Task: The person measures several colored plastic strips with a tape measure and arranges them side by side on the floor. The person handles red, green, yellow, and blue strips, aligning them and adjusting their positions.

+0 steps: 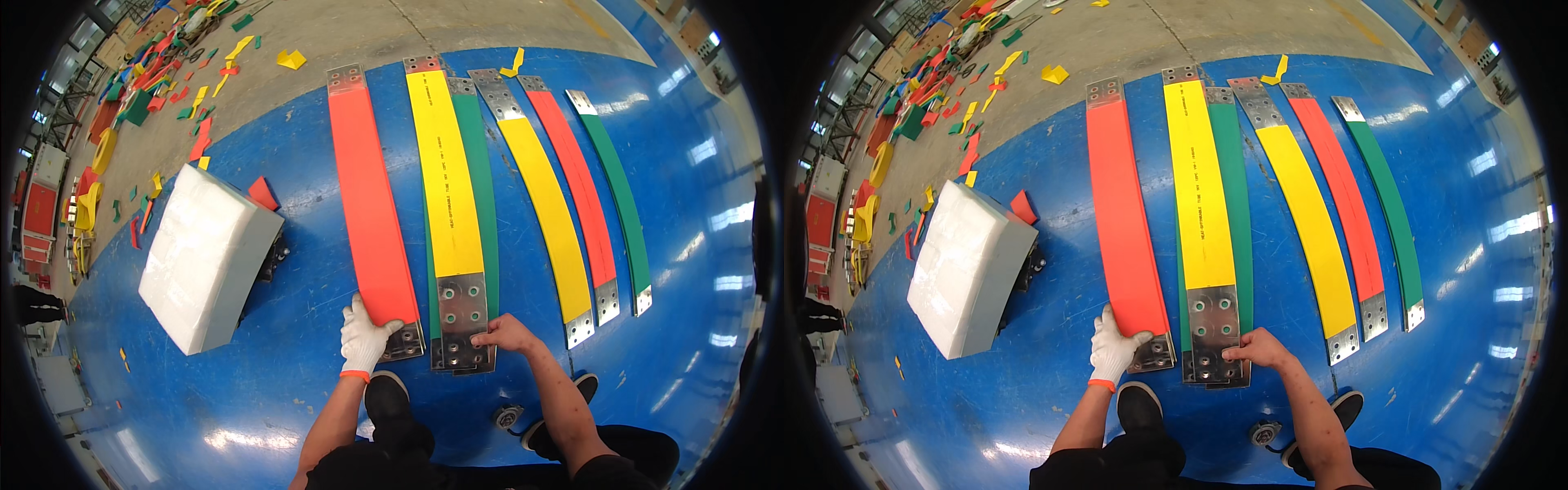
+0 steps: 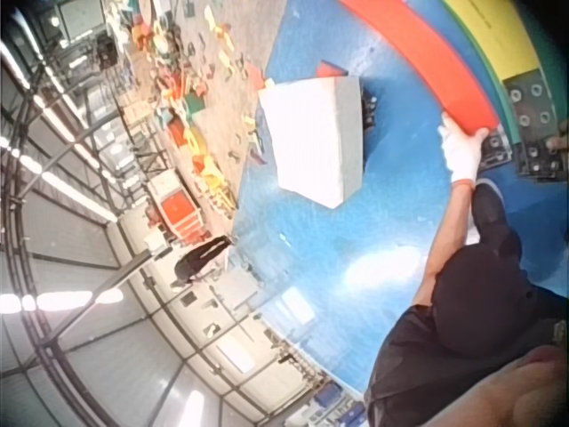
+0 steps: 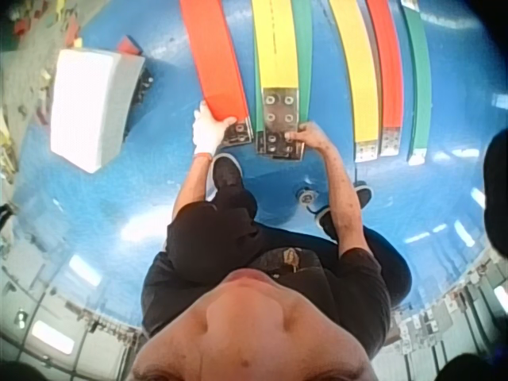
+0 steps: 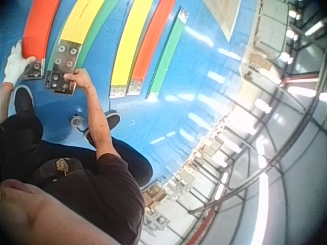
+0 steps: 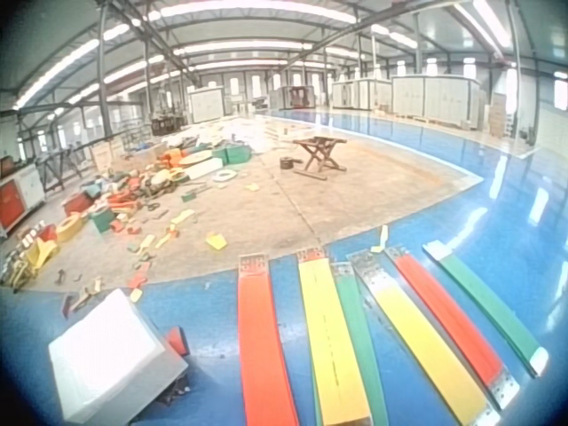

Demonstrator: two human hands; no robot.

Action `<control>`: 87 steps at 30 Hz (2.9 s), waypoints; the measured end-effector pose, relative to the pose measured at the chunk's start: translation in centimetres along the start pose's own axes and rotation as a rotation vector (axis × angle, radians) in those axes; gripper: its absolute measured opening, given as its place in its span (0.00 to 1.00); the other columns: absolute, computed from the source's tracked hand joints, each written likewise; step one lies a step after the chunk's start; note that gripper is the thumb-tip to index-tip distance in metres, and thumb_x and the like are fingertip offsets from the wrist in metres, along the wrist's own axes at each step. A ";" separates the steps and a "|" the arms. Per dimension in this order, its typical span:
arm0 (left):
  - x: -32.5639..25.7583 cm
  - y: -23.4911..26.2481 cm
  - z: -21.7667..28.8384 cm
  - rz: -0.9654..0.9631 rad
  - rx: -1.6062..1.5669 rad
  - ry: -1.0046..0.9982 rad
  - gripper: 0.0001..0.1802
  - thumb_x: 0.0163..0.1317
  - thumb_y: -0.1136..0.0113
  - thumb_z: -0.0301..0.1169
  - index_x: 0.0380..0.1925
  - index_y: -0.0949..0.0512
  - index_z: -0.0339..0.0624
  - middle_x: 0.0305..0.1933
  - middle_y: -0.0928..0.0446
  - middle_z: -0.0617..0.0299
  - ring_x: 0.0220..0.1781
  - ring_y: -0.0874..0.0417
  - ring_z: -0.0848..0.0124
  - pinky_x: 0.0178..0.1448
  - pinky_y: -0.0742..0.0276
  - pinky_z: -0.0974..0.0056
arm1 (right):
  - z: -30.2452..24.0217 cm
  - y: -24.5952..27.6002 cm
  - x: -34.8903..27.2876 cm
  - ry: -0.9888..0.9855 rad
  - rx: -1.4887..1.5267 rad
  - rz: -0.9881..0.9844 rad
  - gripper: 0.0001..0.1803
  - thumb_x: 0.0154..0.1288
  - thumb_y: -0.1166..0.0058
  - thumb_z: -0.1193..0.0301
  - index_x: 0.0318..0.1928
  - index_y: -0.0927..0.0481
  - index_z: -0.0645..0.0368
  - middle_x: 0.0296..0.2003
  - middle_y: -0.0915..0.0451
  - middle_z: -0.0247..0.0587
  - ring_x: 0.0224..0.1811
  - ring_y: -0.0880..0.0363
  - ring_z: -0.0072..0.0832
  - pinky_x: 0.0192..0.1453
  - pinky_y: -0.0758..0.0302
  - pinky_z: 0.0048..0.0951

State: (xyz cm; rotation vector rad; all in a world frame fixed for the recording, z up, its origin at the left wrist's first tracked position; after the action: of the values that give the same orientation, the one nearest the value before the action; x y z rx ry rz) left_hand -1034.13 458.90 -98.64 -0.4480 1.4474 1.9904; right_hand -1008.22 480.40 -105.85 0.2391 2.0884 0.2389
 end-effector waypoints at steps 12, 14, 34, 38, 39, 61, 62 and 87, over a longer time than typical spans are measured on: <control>0.7 0.4 0.0 0.002 -0.008 -0.015 0.62 0.44 0.17 0.51 0.76 0.44 0.49 0.68 0.32 0.45 0.64 0.22 0.43 0.62 0.18 0.46 | 0.1 -0.1 0.0 0.017 0.044 0.011 0.27 0.49 0.21 0.48 0.28 0.12 0.63 0.21 0.19 0.34 0.24 0.27 0.19 0.27 0.31 0.28; 0.5 0.3 -0.2 0.005 -0.008 -0.016 0.62 0.44 0.18 0.52 0.76 0.43 0.50 0.68 0.32 0.45 0.64 0.21 0.43 0.62 0.18 0.46 | 0.1 -0.2 0.1 0.051 0.091 -0.004 0.27 0.50 0.21 0.48 0.29 0.11 0.62 0.22 0.18 0.34 0.24 0.26 0.19 0.28 0.31 0.28; 0.2 0.2 -0.3 -0.019 -0.020 -0.011 0.62 0.44 0.18 0.53 0.76 0.44 0.51 0.68 0.32 0.47 0.64 0.21 0.43 0.62 0.18 0.46 | 0.1 -0.2 0.0 0.052 0.098 0.005 0.27 0.49 0.21 0.47 0.29 0.11 0.61 0.21 0.20 0.32 0.25 0.27 0.19 0.28 0.31 0.27; 0.1 0.4 0.0 -0.016 -0.016 -0.017 0.62 0.44 0.18 0.52 0.76 0.44 0.49 0.69 0.32 0.46 0.64 0.22 0.43 0.62 0.19 0.46 | -0.2 -0.2 -0.1 0.041 0.095 -0.004 0.27 0.49 0.21 0.47 0.31 0.10 0.61 0.24 0.17 0.34 0.28 0.23 0.20 0.32 0.27 0.28; 0.5 0.7 0.1 -0.012 -0.023 -0.023 0.61 0.45 0.19 0.52 0.76 0.43 0.49 0.69 0.32 0.46 0.64 0.22 0.43 0.62 0.19 0.46 | -0.3 -0.1 -0.2 0.008 0.068 -0.008 0.27 0.49 0.21 0.48 0.33 0.10 0.61 0.26 0.15 0.35 0.29 0.21 0.21 0.34 0.25 0.29; 4.2 -2.5 -5.8 0.101 -0.520 -0.303 0.31 0.59 0.29 0.27 0.64 0.25 0.38 0.52 0.19 0.46 0.53 0.15 0.56 0.60 0.19 0.58 | -0.8 -0.3 -0.4 0.145 0.183 0.001 0.24 0.53 0.22 0.51 0.27 0.12 0.62 0.21 0.19 0.31 0.25 0.27 0.15 0.26 0.32 0.27; 3.1 -2.9 -5.9 0.138 -0.575 -0.342 0.32 0.58 0.29 0.28 0.64 0.25 0.37 0.53 0.19 0.46 0.55 0.15 0.56 0.60 0.19 0.58 | -0.9 -0.1 -0.5 0.129 0.148 0.030 0.24 0.52 0.22 0.51 0.26 0.12 0.62 0.21 0.19 0.31 0.25 0.27 0.16 0.26 0.31 0.27; 1.9 -0.7 -3.7 0.149 -0.315 -0.256 0.31 0.60 0.31 0.33 0.64 0.25 0.37 0.55 0.18 0.48 0.52 0.15 0.59 0.58 0.19 0.58 | 0.2 -0.3 0.2 0.089 0.122 0.022 0.26 0.50 0.21 0.49 0.26 0.12 0.62 0.19 0.21 0.32 0.22 0.29 0.18 0.25 0.34 0.28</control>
State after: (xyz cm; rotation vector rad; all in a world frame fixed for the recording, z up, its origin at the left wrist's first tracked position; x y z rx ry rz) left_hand -1035.44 456.09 -101.59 -0.2093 1.0415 2.3111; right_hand -1008.19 480.20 -106.15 0.3299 2.1925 0.1377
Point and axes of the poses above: each hand's wrist, its own x-axis towards the middle knuckle, its own y-axis out of the back of the hand, z = x × y, the point moved 4 cm from there along x, towards the middle knuckle
